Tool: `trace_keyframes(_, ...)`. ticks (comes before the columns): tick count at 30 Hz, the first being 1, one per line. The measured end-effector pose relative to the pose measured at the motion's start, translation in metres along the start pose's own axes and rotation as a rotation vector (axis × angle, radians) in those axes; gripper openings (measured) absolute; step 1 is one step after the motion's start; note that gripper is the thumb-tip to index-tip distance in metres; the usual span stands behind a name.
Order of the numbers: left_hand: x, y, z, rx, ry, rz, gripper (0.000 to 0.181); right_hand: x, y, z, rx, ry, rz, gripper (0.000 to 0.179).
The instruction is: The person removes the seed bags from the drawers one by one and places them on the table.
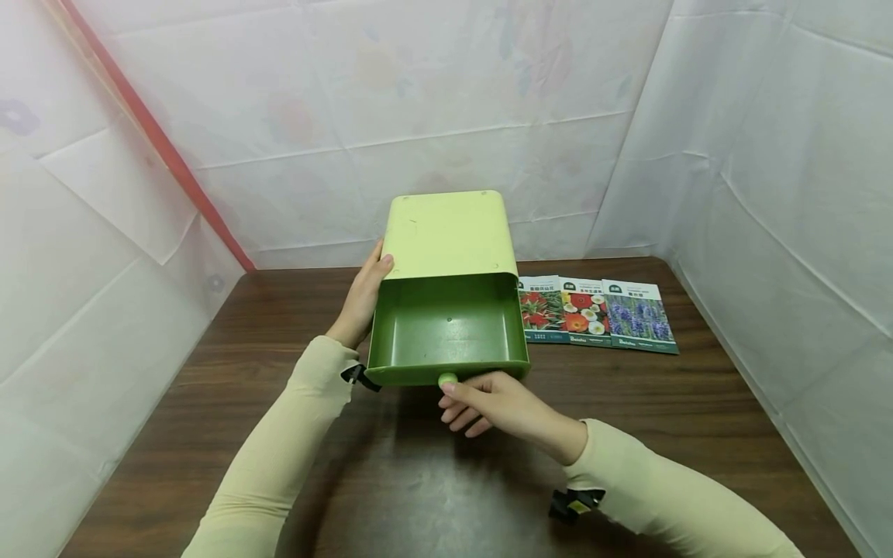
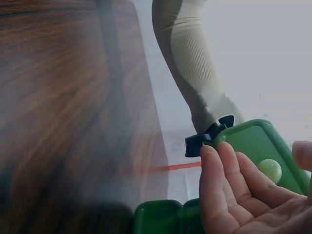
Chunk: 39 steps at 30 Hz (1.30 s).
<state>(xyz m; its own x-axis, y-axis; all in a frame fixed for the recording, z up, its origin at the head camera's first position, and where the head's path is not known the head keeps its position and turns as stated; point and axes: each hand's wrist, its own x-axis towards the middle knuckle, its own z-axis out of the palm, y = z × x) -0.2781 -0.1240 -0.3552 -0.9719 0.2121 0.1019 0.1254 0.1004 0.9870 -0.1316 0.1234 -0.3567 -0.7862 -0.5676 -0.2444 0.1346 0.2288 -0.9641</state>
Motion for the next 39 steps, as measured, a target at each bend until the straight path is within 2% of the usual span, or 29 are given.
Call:
trace_keyframes(8, -0.016, 0.027, 0.004, 0.024, -0.014, -0.017, 0.067, 0.006, 0.010, 0.008, 0.183, 0.045, 0.008, 0.057)
trace_keyframes(11, -0.018, 0.031, 0.005, 0.036, -0.012, -0.015, 0.067, 0.007, 0.012, 0.012, 0.278, 0.068, 0.020, 0.057)
trace_keyframes(15, -0.012, 0.022, 0.003, 0.034, -0.010, -0.015, 0.067, 0.006, 0.012, 0.015, 0.372, 0.071, 0.032, 0.057)
trace_keyframes(19, -0.002, 0.005, 0.000, 0.026, -0.005, -0.010, 0.067, 0.007, 0.011, 0.015, 0.432, 0.054, 0.042, 0.057)
trace_keyframes(22, 0.000, 0.000, 0.000, 0.019, 0.002, -0.001, 0.067, 0.007, 0.010, 0.014, 0.470, 0.034, 0.043, 0.056)
trace_keyframes(29, 0.001, -0.003, 0.000, 0.003, 0.013, 0.009, 0.071, 0.008, 0.011, 0.012, 0.521, 0.011, 0.031, 0.042)
trace_keyframes(34, 0.001, -0.002, 0.000, 0.017, 0.011, 0.007, 0.072, 0.009, 0.009, 0.011, 0.509, 0.036, 0.019, 0.051)
trace_keyframes(39, 0.003, 0.000, -0.002, 0.022, -0.001, -0.029, 0.071, 0.012, 0.006, 0.009, 0.506, 0.063, 0.013, 0.048)
